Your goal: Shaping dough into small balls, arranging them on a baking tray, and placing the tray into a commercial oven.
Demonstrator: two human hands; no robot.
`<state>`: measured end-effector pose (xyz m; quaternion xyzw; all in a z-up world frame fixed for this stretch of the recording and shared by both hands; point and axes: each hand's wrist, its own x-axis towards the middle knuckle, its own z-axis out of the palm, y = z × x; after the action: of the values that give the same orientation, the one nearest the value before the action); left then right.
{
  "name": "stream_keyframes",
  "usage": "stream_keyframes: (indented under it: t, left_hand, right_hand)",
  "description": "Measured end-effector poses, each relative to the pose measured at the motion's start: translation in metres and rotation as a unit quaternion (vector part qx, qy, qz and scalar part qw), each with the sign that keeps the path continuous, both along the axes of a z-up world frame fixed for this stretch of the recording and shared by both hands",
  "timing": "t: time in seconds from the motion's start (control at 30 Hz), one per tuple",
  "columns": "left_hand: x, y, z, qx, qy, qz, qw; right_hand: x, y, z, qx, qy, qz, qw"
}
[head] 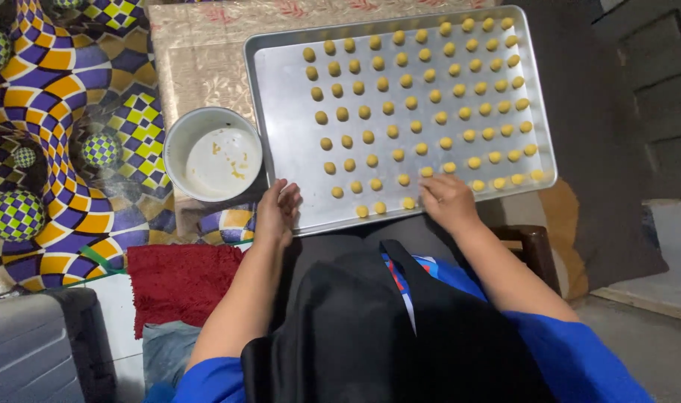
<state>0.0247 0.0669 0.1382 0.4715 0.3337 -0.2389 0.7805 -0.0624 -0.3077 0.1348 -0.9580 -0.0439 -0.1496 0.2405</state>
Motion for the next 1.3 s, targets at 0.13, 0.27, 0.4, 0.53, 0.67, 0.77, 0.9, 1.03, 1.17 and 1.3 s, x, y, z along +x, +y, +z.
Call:
stream_keyframes:
  t: [0.13,0.27,0.4,0.53,0.67,0.77,0.9,1.03,1.17,1.3]
  left_hand:
    - [-0.006,-0.002,0.002,0.008,0.0,0.001,1.0]
    - [-0.009,0.0,-0.01,-0.007,0.017,0.01,1.0]
    - [-0.01,0.007,-0.019,-0.028,0.02,0.03,0.999]
    - [-0.007,0.024,-0.016,-0.093,0.021,0.093,0.991]
    - [0.0,0.048,-0.021,-0.084,0.0,0.152,0.985]
    - [0.012,0.069,-0.046,-0.103,0.024,0.182,0.978]
    - [0.023,0.076,-0.068,-0.078,0.07,0.196,0.975]
    - [0.02,0.064,-0.05,0.036,0.052,0.143,0.988]
    - [0.019,0.059,-0.045,0.127,0.065,0.076,0.987]
    - [0.01,0.052,-0.08,0.146,0.032,-0.027,0.988]
  right_hand:
    - [-0.021,-0.037,-0.018,-0.009,-0.019,-0.102,0.995]
    - [-0.031,-0.032,-0.013,0.04,-0.006,-0.102,0.994]
    - [-0.026,-0.006,-0.001,0.092,0.02,-0.078,0.993]
    - [-0.015,0.005,-0.001,0.13,0.074,-0.044,0.988]
    - [-0.011,0.02,0.005,0.148,0.075,-0.025,0.986]
    - [-0.009,0.03,0.009,0.158,0.073,-0.02,0.985]
    - [-0.016,0.023,0.015,0.121,0.101,-0.056,0.986]
    - [-0.023,0.002,0.022,0.025,0.235,-0.175,0.956]
    - [-0.04,-0.032,-0.002,-0.005,0.377,-0.274,0.885]
    - [-0.054,-0.066,-0.039,0.007,0.382,-0.331,0.863]
